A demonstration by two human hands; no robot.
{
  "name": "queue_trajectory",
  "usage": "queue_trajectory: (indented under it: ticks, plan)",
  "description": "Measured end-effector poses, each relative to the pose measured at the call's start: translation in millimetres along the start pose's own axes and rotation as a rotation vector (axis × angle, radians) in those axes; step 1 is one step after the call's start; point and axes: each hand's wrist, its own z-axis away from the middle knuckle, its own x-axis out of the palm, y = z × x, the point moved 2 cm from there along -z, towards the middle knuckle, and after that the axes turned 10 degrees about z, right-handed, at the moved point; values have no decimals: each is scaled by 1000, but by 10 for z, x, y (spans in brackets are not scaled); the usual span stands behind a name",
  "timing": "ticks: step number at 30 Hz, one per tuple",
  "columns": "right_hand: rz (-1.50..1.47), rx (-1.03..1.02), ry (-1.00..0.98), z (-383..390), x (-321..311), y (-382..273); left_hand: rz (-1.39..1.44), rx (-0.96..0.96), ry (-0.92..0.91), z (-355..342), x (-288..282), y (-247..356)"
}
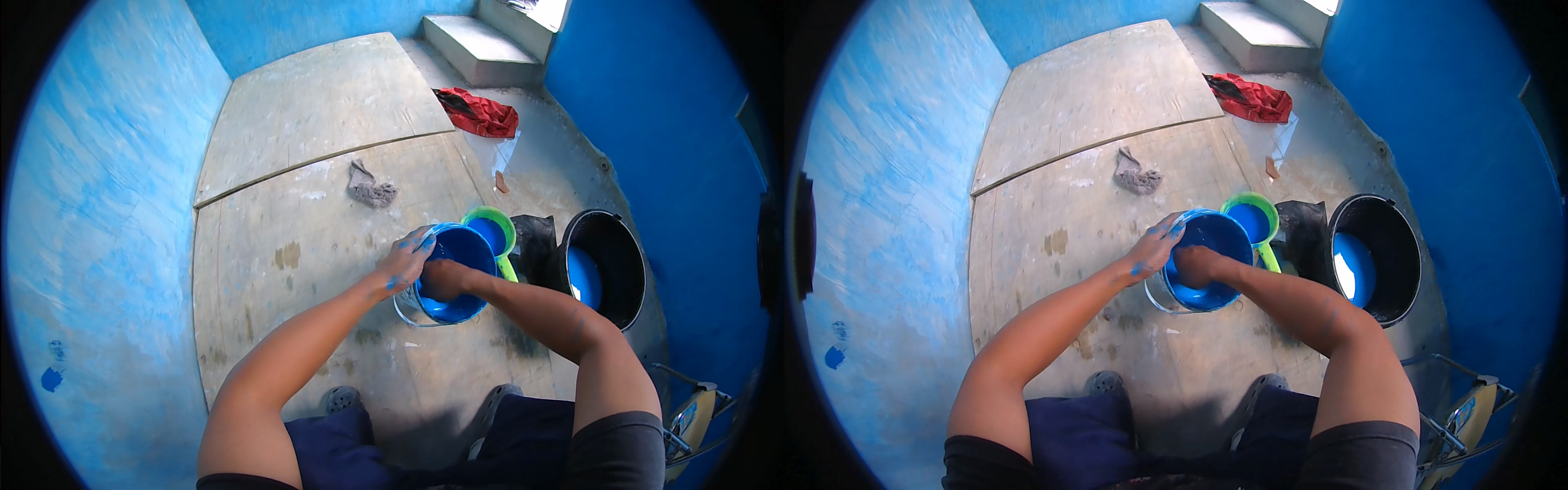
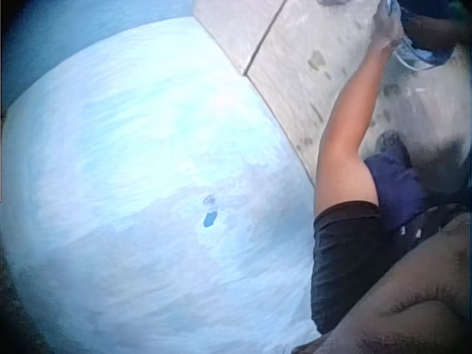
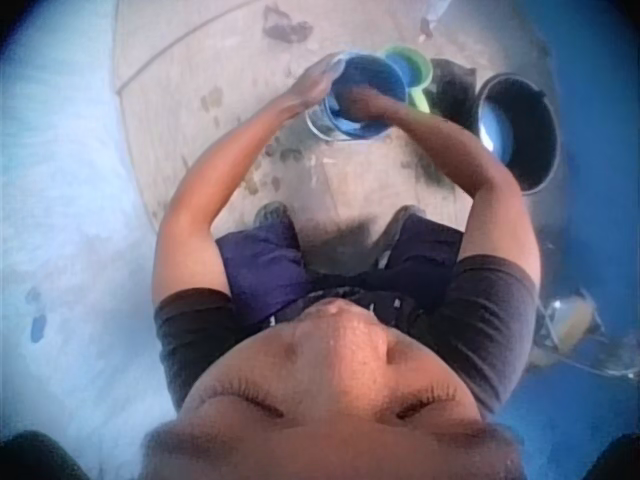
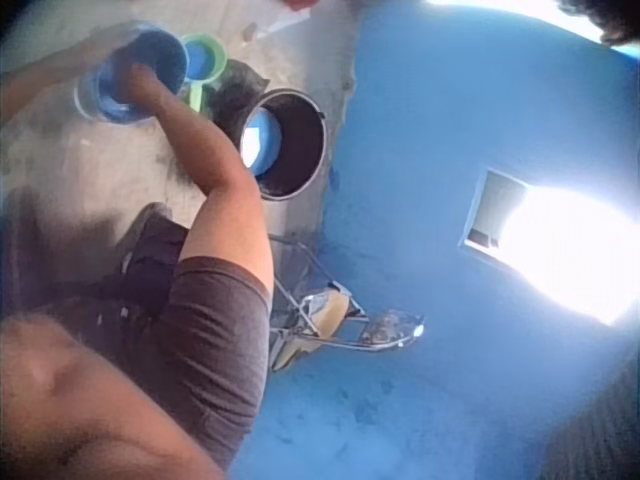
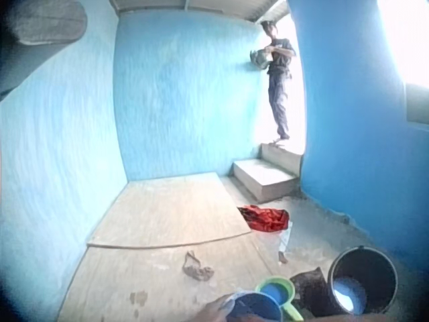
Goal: The person mixes blue paint in a bucket using a brush and a small green container to transfer liquid.
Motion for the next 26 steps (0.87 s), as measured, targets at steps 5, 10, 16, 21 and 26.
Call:
queue_trajectory:
  ticks: [5, 10, 16, 21, 26]
  plan:
    - [-809, 274, 363, -35, -196, 186, -52, 171, 50, -77, -11, -151]
    - [-18, 385, 350, 177, -283, 158, -51, 95, 28, -61, -67, -40]
    - [233, 286, 175, 385, -114, -45, -51, 106, 39, -64, -38, -49]
    - [120, 200, 23, 302, 59, -94, -3, 94, 43, -107, -22, -158]
    - [-266, 302, 182, 75, 190, 222, -63, 160, 75, -169, -12, -208]
